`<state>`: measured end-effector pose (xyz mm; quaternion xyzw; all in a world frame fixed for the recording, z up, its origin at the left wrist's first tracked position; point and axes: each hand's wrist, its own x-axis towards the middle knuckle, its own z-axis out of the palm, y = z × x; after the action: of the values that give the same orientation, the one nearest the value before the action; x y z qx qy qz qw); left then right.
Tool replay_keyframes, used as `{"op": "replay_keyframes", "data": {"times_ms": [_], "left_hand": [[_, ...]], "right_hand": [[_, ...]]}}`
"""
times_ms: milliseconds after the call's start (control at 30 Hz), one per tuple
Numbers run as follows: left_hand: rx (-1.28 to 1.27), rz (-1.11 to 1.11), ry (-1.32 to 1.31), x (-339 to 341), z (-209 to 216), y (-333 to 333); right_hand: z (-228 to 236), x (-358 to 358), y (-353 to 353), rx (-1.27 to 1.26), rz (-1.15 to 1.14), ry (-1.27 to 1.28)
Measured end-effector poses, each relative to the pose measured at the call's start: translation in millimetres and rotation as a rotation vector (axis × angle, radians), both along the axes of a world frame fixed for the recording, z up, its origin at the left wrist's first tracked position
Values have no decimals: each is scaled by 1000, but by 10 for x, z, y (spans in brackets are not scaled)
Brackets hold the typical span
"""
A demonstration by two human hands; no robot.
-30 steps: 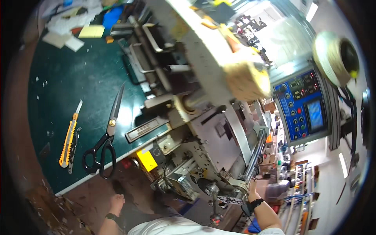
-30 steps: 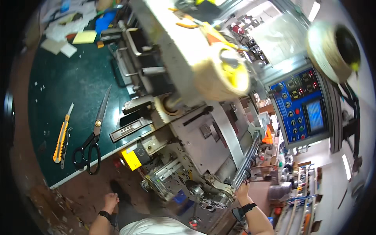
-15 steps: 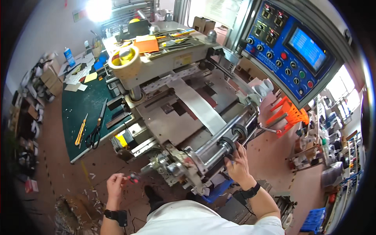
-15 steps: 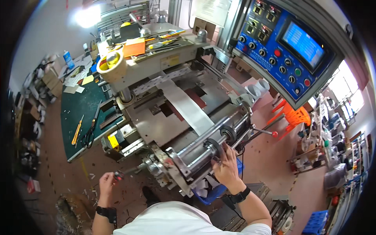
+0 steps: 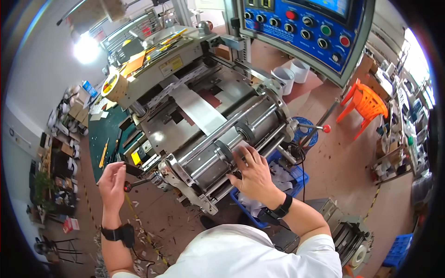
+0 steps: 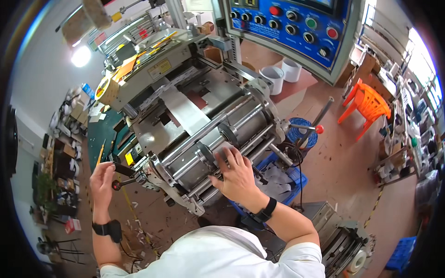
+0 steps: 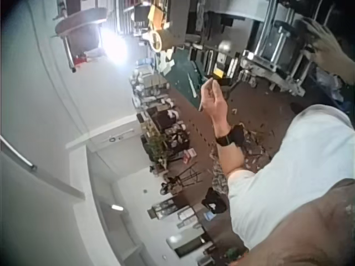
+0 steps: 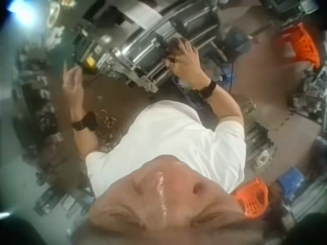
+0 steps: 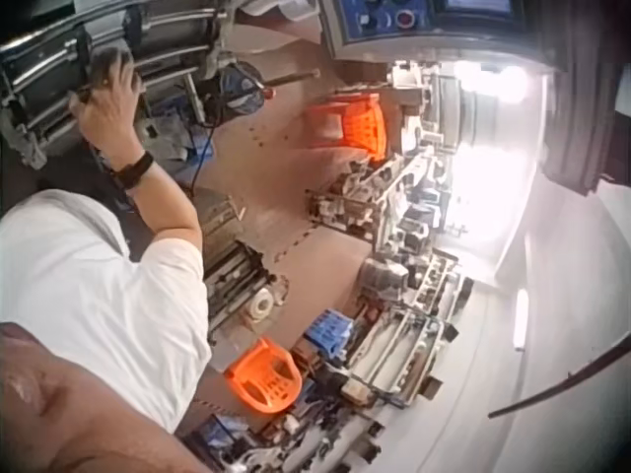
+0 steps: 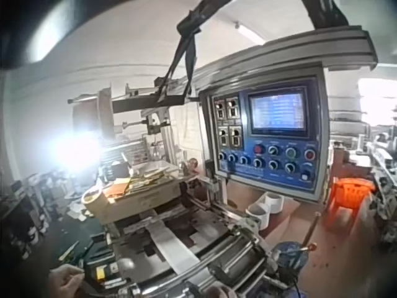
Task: Operating and adjusting industrial machinery for material processing.
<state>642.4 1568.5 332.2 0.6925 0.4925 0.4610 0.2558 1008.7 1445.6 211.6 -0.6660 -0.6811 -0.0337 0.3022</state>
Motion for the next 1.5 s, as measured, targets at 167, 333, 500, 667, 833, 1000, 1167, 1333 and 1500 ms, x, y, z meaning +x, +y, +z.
{"op": "replay_keyframes", "data": {"times_ms": [167,333,500,667,833,1000,1167,1333,1500], "left_hand": [[-194,-177,352,71,-195,273],[-306,-112,571,61,-318,379],[-391,-93,623,98,-289,404],[-552,-13,710,211,-137,328],[-843,-84,628,338,70,297],[-799,-83,808,365,82,280],[-709,-102,963,345,52,270],[-456,-155,1107,197,-43,289],[-291,-85,1086,345,-76,27]], "right_hand": [[-66,45,-20,64,-1,44],[-102,118,-4,91,10,104],[-125,170,-29,59,22,53],[-36,167,-30,-40,14,17],[-46,175,-32,-70,8,-23],[-9,199,-22,-108,18,-30],[-25,201,-26,-127,28,-36],[-10,185,-18,-132,39,-24],[4,175,-51,-151,36,-17]]}}
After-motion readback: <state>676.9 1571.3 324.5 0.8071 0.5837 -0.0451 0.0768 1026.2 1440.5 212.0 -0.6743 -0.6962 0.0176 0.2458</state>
